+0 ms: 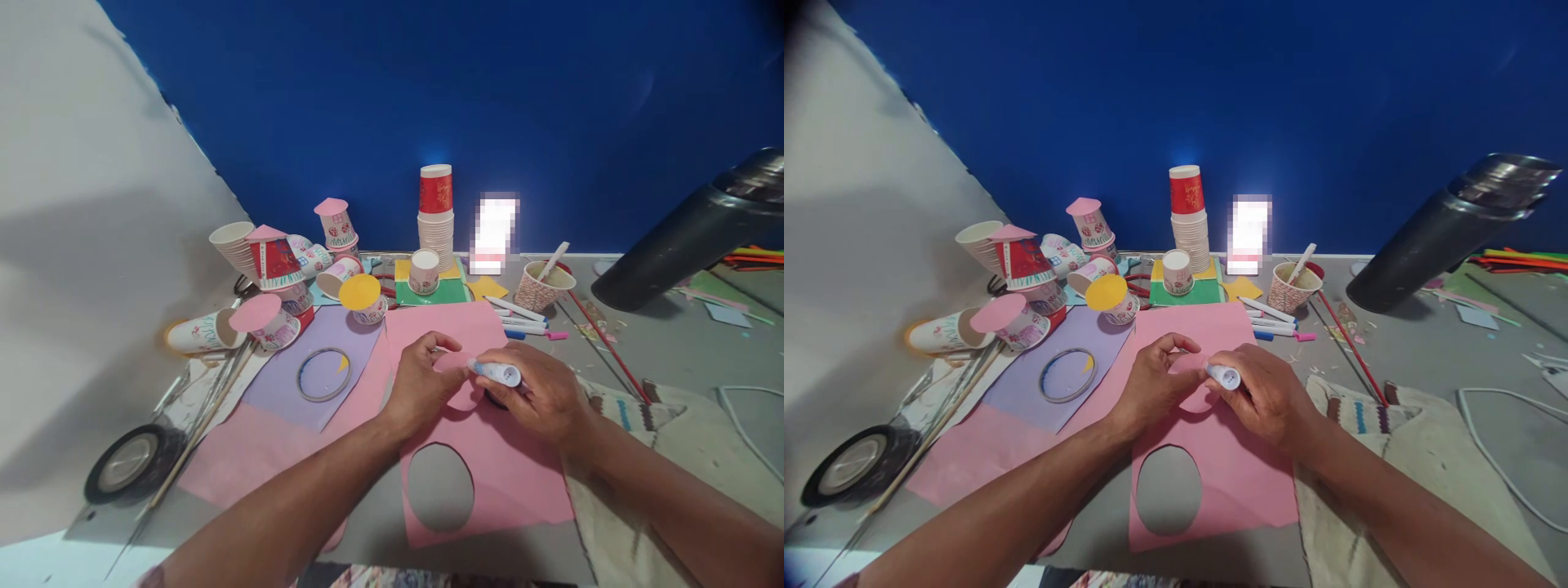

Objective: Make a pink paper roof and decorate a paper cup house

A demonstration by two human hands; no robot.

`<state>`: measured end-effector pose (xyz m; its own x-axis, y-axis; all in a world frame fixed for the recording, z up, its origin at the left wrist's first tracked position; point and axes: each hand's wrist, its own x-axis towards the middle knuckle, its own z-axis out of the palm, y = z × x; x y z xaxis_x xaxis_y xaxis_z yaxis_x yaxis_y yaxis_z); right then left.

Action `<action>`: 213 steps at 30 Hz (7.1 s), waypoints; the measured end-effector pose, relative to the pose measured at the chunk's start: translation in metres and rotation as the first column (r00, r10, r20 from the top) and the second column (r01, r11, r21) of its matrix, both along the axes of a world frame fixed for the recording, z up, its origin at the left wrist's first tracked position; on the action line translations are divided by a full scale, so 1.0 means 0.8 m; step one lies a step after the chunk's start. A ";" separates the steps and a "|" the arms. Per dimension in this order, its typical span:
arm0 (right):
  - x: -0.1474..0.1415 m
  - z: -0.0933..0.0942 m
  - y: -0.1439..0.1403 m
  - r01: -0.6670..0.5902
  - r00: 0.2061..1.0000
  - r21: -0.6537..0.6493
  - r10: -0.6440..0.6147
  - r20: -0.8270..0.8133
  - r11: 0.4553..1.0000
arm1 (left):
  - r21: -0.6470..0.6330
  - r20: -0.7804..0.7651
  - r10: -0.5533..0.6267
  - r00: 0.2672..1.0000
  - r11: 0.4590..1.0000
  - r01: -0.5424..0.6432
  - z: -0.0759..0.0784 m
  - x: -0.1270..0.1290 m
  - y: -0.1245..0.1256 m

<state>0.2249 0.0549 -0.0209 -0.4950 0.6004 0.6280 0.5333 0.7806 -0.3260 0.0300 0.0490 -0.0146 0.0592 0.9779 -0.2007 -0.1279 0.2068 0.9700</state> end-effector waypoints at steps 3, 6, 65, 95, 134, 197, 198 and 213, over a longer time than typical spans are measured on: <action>-0.001 0.001 -0.001 0.000 1.000 -0.027 0.000 -0.001 1.000 | -0.010 -0.014 0.003 1.000 1.000 -0.003 0.000 0.000 0.000; -0.002 0.002 -0.002 0.002 1.000 -0.049 -0.002 -0.003 0.999 | -0.012 -0.042 -0.014 0.999 1.000 0.014 0.003 0.000 0.001; 0.015 -0.007 0.005 0.048 0.993 0.074 -0.056 0.108 0.996 | -0.132 0.038 0.000 0.999 0.991 0.005 0.000 -0.003 0.007; -0.014 0.003 0.000 0.087 0.793 -0.707 -0.478 -0.378 0.702 | -0.095 0.310 0.049 0.949 0.995 -0.020 -0.009 0.003 -0.002; -0.003 0.009 -0.001 0.092 0.937 -0.617 -0.277 -0.211 0.782 | 0.060 -0.278 -0.065 0.958 0.995 0.085 0.009 -0.009 0.005; -0.002 0.004 -0.005 0.078 0.940 -0.590 -0.257 -0.225 0.804 | 0.165 -0.322 -0.128 0.938 0.968 0.189 0.000 -0.012 0.007; -0.002 0.005 -0.005 0.087 0.940 -0.584 -0.261 -0.221 0.807 | 0.167 -0.329 -0.142 0.934 0.964 0.205 0.000 -0.013 0.008; -0.005 0.014 -0.006 0.018 0.943 -0.633 -0.223 -0.247 0.774 | 0.426 -0.439 0.009 0.899 0.882 0.199 0.006 -0.015 0.002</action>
